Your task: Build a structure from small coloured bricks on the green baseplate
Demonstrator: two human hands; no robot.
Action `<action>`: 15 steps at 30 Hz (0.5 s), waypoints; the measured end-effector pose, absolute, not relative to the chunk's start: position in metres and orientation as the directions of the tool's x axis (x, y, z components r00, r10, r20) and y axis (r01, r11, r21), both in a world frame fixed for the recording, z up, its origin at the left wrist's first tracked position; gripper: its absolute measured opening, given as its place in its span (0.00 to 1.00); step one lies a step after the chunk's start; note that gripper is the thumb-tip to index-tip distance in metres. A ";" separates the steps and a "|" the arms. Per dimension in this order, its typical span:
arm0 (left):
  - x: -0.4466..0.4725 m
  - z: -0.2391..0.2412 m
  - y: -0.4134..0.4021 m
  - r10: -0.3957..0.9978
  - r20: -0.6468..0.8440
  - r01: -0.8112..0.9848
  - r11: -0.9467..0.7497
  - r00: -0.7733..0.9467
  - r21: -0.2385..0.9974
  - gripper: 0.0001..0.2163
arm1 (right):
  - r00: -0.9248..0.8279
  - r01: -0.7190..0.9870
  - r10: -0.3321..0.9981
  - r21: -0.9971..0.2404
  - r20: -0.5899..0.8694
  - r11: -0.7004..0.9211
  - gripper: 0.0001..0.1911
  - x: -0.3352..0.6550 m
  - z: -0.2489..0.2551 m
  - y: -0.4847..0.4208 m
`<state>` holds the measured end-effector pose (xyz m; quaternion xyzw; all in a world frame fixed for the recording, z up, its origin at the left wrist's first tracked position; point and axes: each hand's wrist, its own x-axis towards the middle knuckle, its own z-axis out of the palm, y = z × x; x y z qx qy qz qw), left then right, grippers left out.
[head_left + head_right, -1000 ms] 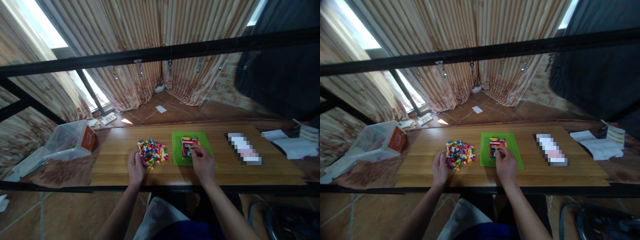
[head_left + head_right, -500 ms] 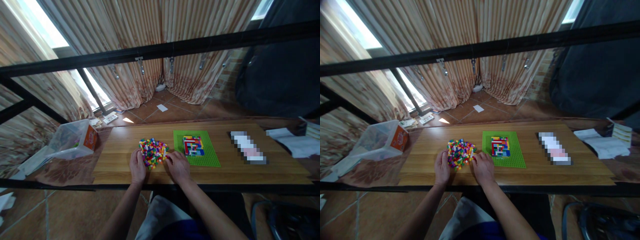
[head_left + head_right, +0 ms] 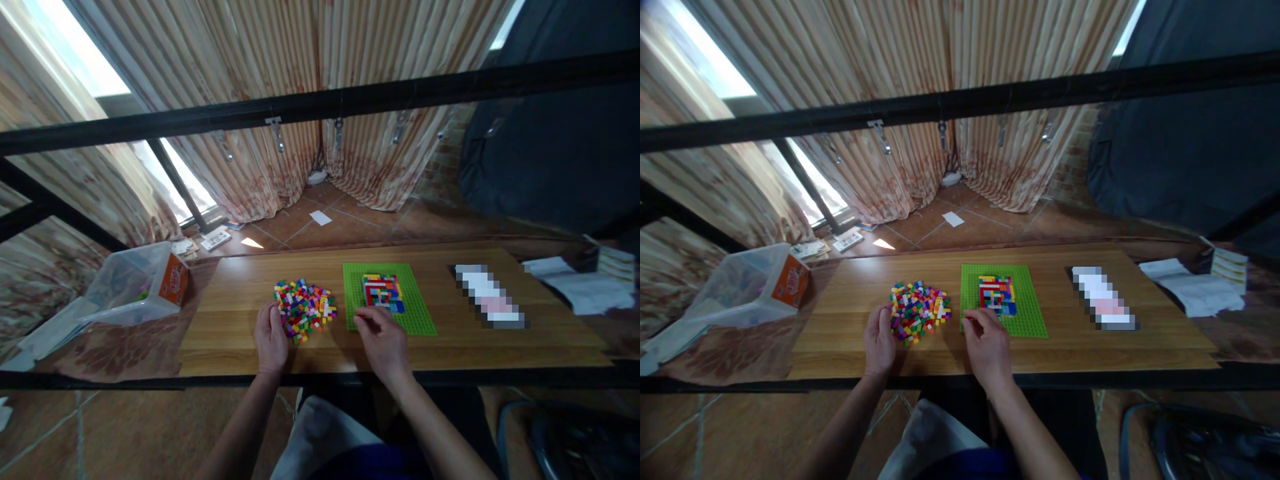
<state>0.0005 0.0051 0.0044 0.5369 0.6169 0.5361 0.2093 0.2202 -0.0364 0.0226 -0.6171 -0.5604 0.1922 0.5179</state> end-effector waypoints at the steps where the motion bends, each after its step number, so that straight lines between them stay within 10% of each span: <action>1: 0.000 0.005 0.005 0.888 0.316 0.442 -0.149 -0.333 0.884 0.16 | 0.345 0.458 0.878 -0.876 0.331 0.150 0.09 0.230 0.023 -0.037; 15: -0.002 0.004 0.007 0.893 0.312 0.470 -0.134 -0.323 0.872 0.15 | 0.400 0.616 0.835 -0.785 0.376 0.058 0.14 0.303 0.029 -0.013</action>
